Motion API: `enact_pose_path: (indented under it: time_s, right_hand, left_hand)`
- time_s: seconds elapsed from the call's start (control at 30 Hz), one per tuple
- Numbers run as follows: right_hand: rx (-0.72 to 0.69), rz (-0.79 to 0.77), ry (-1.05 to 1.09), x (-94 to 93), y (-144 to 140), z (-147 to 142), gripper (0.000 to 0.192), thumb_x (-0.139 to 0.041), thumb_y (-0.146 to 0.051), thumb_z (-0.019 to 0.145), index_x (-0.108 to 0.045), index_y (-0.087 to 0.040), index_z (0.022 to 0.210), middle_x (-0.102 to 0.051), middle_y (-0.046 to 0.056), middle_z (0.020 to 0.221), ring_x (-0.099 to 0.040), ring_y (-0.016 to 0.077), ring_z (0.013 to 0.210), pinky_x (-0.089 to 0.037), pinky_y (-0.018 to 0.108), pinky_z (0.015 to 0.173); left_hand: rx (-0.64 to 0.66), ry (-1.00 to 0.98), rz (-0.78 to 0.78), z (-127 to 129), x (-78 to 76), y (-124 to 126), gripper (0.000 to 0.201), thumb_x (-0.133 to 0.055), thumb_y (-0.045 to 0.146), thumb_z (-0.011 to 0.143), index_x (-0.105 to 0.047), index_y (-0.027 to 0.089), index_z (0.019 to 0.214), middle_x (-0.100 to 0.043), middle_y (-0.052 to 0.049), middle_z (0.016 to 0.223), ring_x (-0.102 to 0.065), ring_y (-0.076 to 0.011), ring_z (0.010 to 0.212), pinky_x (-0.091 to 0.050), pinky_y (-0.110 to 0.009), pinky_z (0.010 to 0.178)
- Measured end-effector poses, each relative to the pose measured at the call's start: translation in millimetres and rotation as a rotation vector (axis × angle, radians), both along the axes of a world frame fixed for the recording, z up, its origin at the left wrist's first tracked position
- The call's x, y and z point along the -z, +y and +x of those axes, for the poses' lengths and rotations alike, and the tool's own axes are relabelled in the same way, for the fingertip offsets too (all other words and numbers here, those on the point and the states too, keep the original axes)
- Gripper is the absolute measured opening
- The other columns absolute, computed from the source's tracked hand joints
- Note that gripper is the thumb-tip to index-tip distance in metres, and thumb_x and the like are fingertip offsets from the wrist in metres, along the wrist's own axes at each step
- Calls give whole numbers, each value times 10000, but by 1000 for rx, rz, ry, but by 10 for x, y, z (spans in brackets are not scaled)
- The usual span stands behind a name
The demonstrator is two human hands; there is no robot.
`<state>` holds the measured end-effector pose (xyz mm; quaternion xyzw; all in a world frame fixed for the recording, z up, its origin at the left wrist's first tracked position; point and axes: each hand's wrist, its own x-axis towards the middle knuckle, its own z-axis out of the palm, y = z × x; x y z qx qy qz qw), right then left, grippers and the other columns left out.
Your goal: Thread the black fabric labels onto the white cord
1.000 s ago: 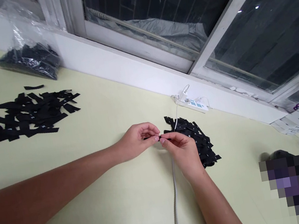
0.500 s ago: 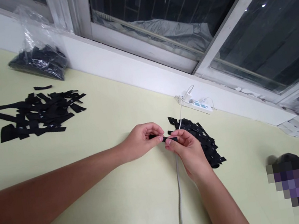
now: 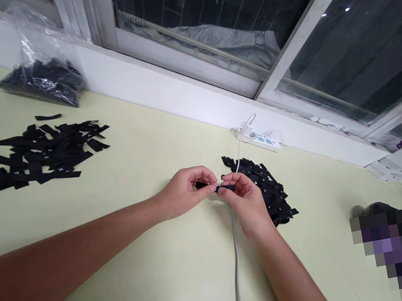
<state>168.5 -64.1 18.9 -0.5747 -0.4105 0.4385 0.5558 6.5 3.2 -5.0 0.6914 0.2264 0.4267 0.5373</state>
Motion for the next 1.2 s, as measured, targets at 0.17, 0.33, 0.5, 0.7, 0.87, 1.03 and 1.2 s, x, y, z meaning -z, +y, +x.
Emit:
enact_pose_path:
  time_s: [0.17, 0.33, 0.5, 0.7, 0.87, 1.03, 1.2]
  right_hand:
    - [-26, -39, 64, -16, -7, 10, 365, -905, -258, 592, -721, -216, 905, -697, 13, 901, -621, 133, 824, -503, 279, 806]
    - [-33, -44, 84, -21, -3, 19, 368, -918, -252, 577, -719, -211, 884, -682, -2, 848, -614, 118, 782, -507, 261, 777]
    - [-39, -30, 44, 13, 9, 27, 386, -920, -266, 588, -720, -219, 914, -688, -5, 879, -616, 118, 823, -498, 257, 811]
    - [-80, -13, -94, 4, -2, 53, 388, -894, -317, 651, -725, -222, 987, -729, 46, 995, -648, 170, 971, -501, 317, 913]
    - [-84, 11, -160, 16, 4, 71, 335, -890, -323, 658, -721, -218, 928, -711, 30, 907, -641, 156, 872, -514, 308, 846]
    - [-131, 46, -153, 71, 22, 63, 305, -878, -317, 673, -704, -220, 905, -681, 16, 886, -620, 141, 829, -511, 284, 794]
    - [-146, 116, -169, 91, 23, 55, 297, -865, -306, 703, -694, -235, 935, -661, 6, 894, -619, 135, 834, -514, 281, 795]
  left_hand:
    - [11, 27, 13, -7, 23, 1, 83, -628, 186, 846, -666, 169, 919, -702, -34, 907, -637, -144, 840, -500, -279, 754]
    - [-2, 25, 25, 1, 32, 10, 81, -625, 184, 845, -662, 167, 915, -701, -40, 918, -642, -153, 856, -510, -295, 777]
    - [-2, 26, 30, -1, 11, 2, 74, -618, 179, 844, -655, 166, 907, -704, -46, 930, -651, -163, 876, -519, -312, 800]
    - [-2, 34, 22, -15, -7, -6, 76, -608, 185, 855, -653, 167, 914, -704, -51, 934, -654, -167, 888, -520, -317, 804]
    - [-41, 35, 60, -13, -7, -9, 61, -621, 183, 844, -654, 173, 895, -703, -38, 932, -650, -155, 892, -509, -294, 800]
    - [-39, 58, 42, -16, -31, -22, 70, -627, 188, 839, -657, 174, 900, -706, -37, 929, -653, -155, 890, -484, -264, 716]
    - [-14, 55, 18, -15, -28, -17, 92, -637, 170, 818, -647, 171, 909, -696, -37, 933, -648, -154, 885, -497, -270, 743]
